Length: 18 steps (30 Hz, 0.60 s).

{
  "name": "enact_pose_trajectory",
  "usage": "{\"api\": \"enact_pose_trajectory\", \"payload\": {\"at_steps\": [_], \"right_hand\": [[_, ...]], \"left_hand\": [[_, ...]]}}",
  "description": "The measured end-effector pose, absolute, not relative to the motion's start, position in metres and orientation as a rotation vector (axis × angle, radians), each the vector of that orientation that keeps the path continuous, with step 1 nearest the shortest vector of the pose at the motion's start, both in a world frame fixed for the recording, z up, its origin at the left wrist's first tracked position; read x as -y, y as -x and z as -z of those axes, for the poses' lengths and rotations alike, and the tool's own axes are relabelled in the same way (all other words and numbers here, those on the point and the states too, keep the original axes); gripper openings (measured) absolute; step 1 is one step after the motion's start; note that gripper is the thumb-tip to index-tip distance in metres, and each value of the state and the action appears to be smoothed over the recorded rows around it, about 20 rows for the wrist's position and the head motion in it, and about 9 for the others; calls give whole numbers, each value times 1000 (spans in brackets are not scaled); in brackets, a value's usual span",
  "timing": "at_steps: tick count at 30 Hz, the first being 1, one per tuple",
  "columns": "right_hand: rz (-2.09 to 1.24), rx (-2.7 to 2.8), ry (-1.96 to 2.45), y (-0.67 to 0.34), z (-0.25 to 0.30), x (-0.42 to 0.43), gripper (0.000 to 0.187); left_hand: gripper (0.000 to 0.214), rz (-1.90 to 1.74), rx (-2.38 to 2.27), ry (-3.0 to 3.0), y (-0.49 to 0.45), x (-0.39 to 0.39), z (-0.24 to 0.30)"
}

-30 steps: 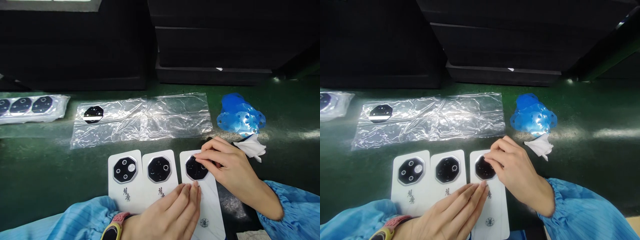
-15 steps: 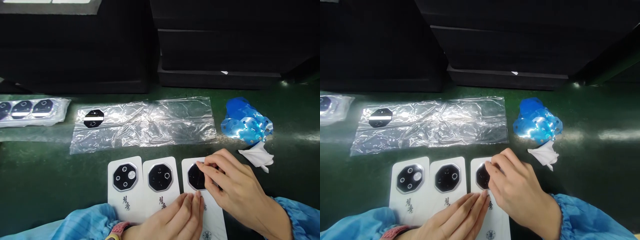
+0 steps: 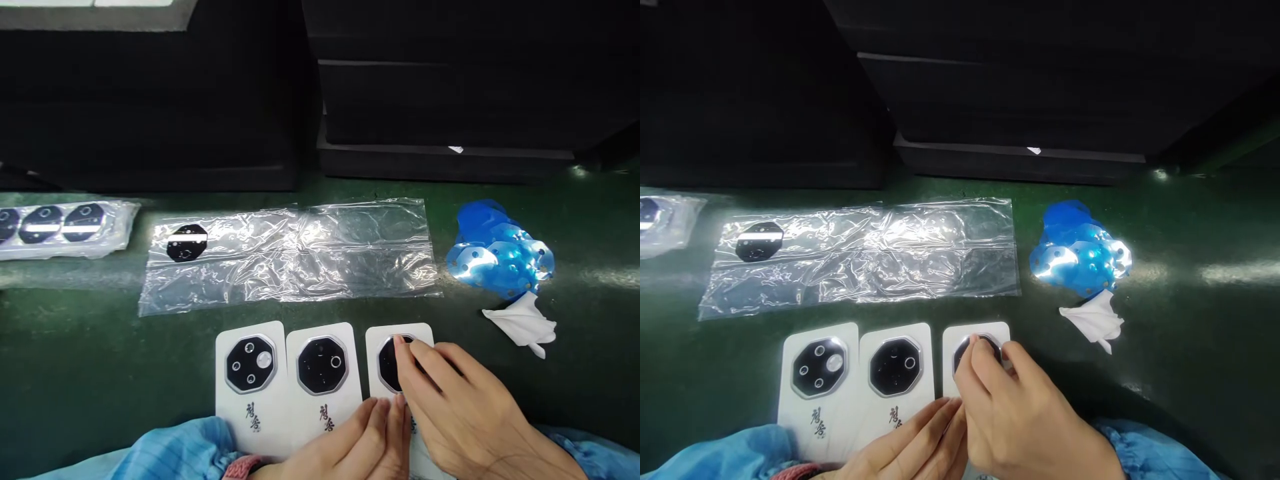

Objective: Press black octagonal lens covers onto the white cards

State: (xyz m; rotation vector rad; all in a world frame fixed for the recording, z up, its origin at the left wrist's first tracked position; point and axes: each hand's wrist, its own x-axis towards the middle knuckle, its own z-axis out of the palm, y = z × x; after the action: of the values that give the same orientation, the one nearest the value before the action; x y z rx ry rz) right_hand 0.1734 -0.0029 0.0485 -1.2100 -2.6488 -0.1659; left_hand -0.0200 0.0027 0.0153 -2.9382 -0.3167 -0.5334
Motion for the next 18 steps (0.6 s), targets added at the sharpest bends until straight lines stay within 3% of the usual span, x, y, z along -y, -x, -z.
{"api": "enact_pose_trajectory", "payload": {"at_steps": [5, 11, 18], "right_hand": [[-176, 2259, 1423, -189, -48, -11, 39], [-120, 2177, 1554, -196, -52, -15, 33], [-634, 1957, 1691, -197, -62, -11, 16]], "left_hand": [[29, 402, 185, 2860, 21, -6, -20], [34, 412, 191, 2831, 20, -6, -21], [38, 483, 296, 2982, 17, -4, -23]]}}
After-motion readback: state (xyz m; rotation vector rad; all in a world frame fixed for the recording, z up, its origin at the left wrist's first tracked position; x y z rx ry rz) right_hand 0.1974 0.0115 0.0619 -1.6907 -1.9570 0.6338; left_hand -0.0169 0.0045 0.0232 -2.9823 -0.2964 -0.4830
